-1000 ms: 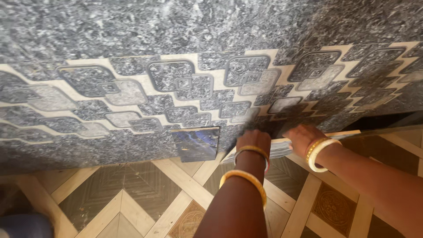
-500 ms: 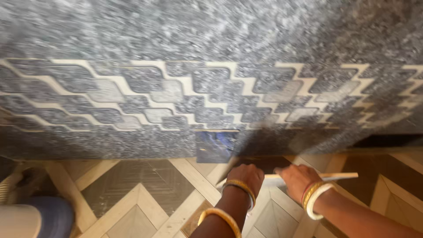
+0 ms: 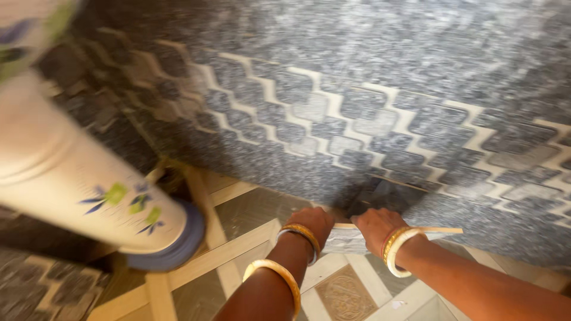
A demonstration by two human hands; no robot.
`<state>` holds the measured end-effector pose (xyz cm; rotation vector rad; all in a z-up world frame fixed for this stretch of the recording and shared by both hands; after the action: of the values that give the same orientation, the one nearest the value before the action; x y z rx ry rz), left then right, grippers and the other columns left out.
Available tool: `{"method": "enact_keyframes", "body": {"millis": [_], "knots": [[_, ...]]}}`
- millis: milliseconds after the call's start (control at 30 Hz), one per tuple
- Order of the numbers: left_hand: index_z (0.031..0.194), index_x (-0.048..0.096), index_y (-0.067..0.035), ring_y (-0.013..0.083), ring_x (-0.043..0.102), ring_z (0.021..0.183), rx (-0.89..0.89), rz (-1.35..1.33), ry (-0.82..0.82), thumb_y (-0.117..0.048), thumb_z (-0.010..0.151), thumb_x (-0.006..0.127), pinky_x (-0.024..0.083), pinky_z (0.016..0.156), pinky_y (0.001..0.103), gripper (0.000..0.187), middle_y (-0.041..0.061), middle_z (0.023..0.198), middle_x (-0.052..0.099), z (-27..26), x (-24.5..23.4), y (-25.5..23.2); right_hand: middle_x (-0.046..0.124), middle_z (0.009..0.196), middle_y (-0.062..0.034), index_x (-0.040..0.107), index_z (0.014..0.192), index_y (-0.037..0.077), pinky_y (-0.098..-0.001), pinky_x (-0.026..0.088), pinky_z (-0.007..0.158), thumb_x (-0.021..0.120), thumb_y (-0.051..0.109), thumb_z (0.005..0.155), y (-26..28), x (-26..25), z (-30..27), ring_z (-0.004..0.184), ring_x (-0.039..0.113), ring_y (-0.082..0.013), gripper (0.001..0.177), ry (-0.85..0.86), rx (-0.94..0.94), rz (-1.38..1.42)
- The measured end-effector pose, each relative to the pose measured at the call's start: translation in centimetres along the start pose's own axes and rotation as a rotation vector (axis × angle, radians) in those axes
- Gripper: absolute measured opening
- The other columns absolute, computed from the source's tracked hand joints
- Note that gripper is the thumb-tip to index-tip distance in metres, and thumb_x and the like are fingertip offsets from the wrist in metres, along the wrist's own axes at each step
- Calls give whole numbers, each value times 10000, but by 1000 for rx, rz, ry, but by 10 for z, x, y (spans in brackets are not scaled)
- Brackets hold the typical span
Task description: The person organizes items around a bathroom sink. They place a toothbrush and a metal wire into a wall-mounted green basket, then repeatedly open and close a patterned cabinet door under the sink, and rinse the toothbrush in the sink.
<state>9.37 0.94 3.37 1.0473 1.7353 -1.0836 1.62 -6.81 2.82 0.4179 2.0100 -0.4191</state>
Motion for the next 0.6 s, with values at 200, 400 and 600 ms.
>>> {"method": "enact_keyframes", "body": {"millis": [200, 400, 600], "knots": [[1153, 704, -56, 349, 640, 1204, -194, -46, 9, -7, 806, 780, 564, 960, 434, 359, 188, 1256, 660, -94, -14, 101, 716, 1109, -178, 658, 1262, 149, -469, 590, 898, 608, -29, 861, 130, -42, 31, 1068, 703, -375, 441, -7, -189, -129], [1175, 694, -67, 359, 644, 1183, -355, -80, -13, -29, 774, 816, 570, 933, 433, 421, 196, 1217, 660, -201, -7, 189, 710, 1103, -171, 717, 1091, 120, -461, 579, 919, 620, -20, 853, 273, -66, 32, 1090, 695, -356, 293, -20, -396, -192], [1176, 698, -62, 350, 685, 1168, -582, -174, 9, -3, 775, 806, 586, 938, 414, 419, 191, 1210, 697, -313, 24, 269, 734, 1080, -172, 713, 1072, 97, -465, 572, 932, 619, -54, 842, 409, -66, 16, 1091, 699, -357, 291, 25, -571, -246]]}}
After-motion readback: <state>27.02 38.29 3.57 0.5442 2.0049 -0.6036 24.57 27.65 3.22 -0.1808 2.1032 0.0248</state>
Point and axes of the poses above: each hand's wrist, its own z-axis towards the middle knuckle, its own x-axis out of the palm, y = z × x, the point moved 10 cm from there along z, towards the middle knuckle
